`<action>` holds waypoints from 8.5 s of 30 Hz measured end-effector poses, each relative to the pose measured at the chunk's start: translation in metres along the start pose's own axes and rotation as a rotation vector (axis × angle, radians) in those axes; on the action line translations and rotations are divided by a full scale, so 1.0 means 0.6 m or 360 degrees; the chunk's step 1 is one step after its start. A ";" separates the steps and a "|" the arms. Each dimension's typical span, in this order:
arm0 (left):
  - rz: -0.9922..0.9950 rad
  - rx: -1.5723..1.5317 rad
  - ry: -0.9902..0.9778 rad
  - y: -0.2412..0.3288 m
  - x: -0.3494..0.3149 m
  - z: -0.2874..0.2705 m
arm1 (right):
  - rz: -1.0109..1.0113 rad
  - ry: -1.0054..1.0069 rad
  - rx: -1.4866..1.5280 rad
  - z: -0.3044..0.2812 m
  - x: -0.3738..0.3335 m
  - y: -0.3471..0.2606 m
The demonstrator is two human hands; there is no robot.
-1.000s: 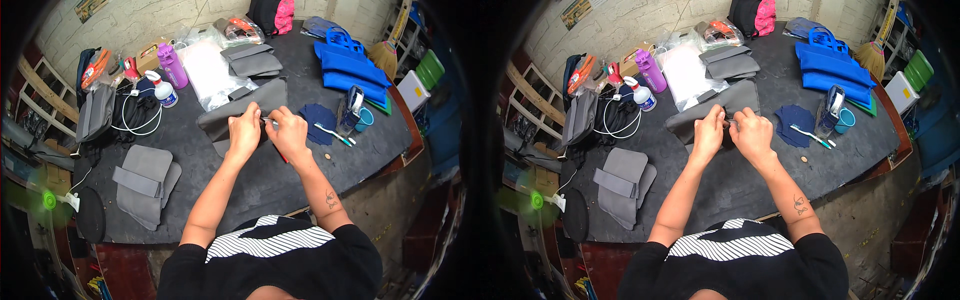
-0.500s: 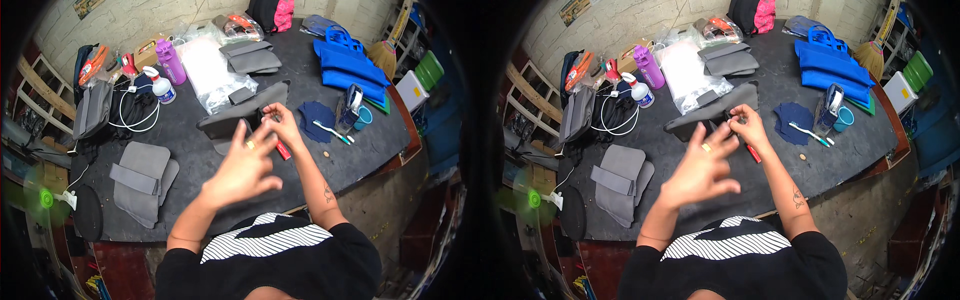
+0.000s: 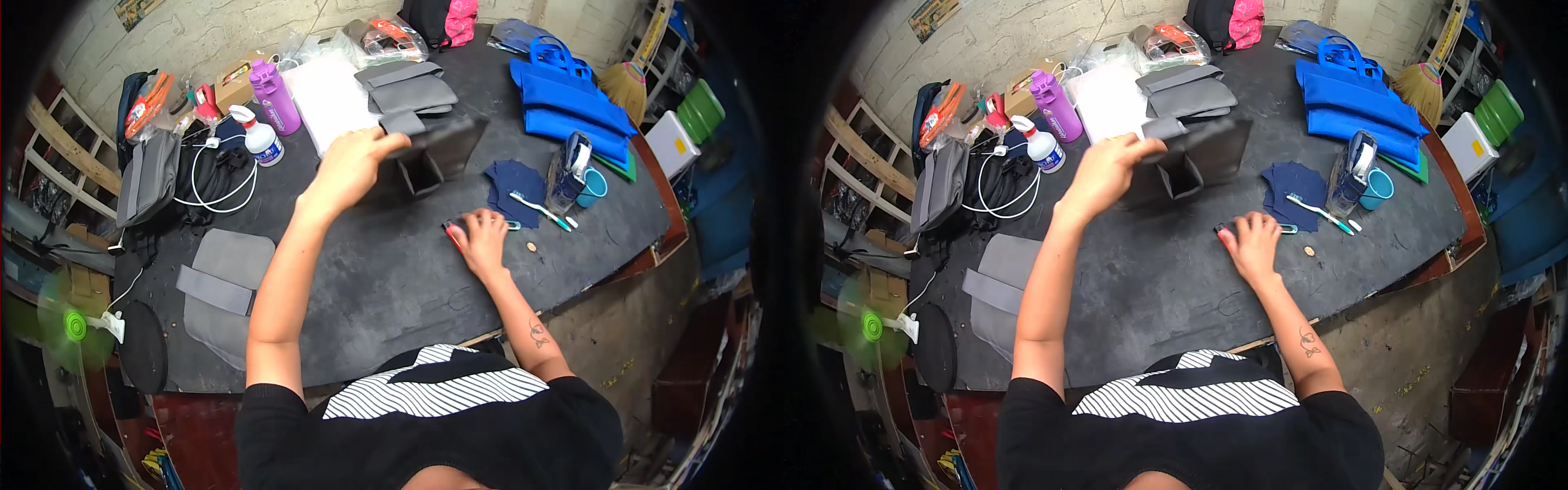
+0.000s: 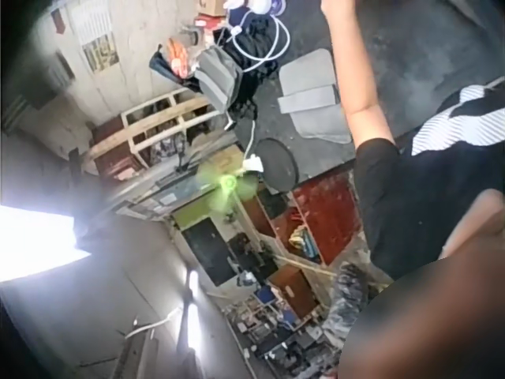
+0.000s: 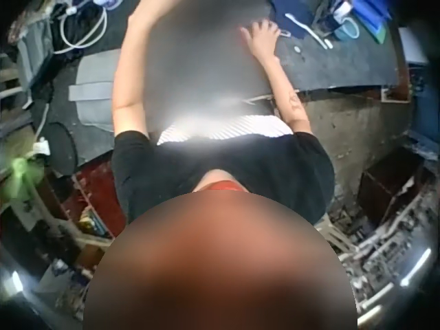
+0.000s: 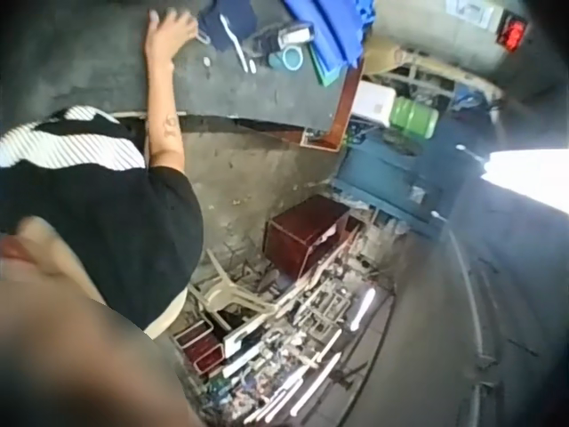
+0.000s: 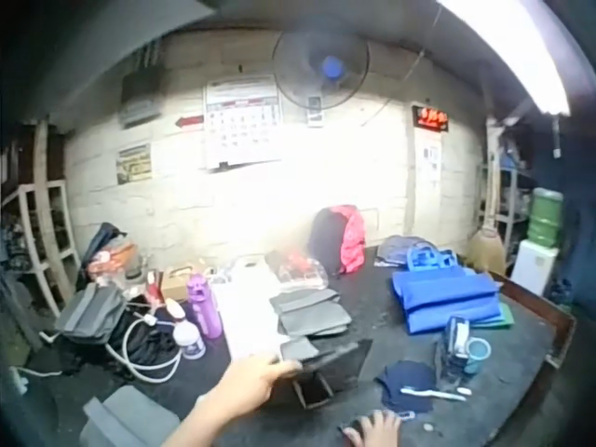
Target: Marking fabric and sealing strap edges with a lighter to assemble textile pouches.
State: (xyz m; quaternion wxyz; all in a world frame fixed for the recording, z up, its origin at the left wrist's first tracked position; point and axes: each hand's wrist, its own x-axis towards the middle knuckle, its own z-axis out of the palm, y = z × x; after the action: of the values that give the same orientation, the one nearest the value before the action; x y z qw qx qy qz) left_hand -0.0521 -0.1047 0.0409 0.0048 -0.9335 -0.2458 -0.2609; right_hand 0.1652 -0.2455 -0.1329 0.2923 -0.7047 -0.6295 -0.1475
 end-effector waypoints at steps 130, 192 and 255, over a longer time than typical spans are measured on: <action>-0.1266 -0.2895 0.0822 -0.006 -0.199 0.224 | 0.0274 0.0119 0.0896 -0.034 0.087 -0.052; -0.1088 -0.2824 0.0594 -0.038 -0.150 0.191 | 0.0289 -0.0171 0.0492 0.010 0.009 -0.022; -0.0598 -0.1112 -0.0198 -0.089 -0.016 -0.035 | 0.0630 -0.0528 0.2187 0.040 0.165 0.018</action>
State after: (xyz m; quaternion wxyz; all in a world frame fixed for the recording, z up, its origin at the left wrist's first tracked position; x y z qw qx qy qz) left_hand -0.0939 -0.0650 0.0482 -0.3758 -0.8317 -0.3086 -0.2680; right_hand 0.1883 -0.1524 -0.0970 0.5902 -0.4760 -0.4769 0.4446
